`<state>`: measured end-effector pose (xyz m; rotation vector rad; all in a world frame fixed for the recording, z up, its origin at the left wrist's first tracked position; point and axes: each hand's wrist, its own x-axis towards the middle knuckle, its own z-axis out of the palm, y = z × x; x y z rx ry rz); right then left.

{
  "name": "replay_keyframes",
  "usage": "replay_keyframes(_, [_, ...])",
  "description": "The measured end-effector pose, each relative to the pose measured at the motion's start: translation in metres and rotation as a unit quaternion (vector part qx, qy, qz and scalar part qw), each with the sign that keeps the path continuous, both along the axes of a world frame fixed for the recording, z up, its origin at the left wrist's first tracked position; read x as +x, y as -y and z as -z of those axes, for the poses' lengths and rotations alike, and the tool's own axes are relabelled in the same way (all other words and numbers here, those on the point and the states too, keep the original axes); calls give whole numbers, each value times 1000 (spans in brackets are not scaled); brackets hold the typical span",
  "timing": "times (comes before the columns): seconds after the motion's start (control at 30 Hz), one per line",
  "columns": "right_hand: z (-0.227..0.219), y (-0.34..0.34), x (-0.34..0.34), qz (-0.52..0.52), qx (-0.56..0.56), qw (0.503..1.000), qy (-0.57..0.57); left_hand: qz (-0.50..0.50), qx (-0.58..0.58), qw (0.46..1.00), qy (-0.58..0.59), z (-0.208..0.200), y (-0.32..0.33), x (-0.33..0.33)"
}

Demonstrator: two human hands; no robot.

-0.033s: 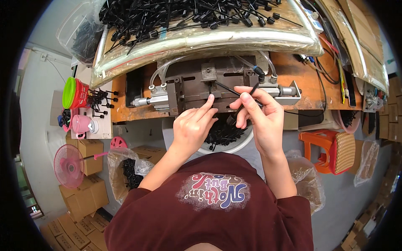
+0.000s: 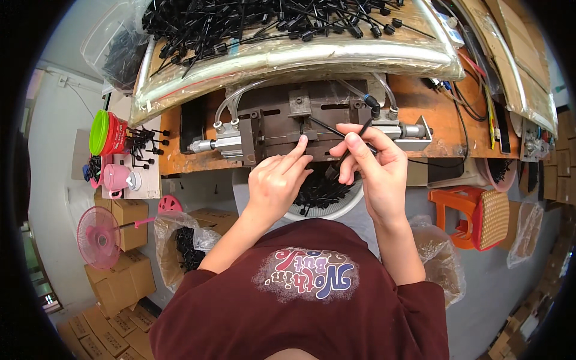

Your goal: The recorder is using a pneumatic assembly jig to join small black plastic components together.

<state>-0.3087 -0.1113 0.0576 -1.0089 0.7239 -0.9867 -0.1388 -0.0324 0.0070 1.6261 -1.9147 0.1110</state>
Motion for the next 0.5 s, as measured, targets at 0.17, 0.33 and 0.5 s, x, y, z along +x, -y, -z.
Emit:
replay_keyframes(0.17, [2,0,1,0,10,1000,1,-12,10,1000,-13,0,-1,-1])
replay_keyframes(0.33, [1,-1,1,-28,48,998,10,-15,12,1000,-22,-2,0,-1])
replay_keyframes(0.5, [3,-2,2,-37,58,998,13,2,16,998,-60,-3,-4,1])
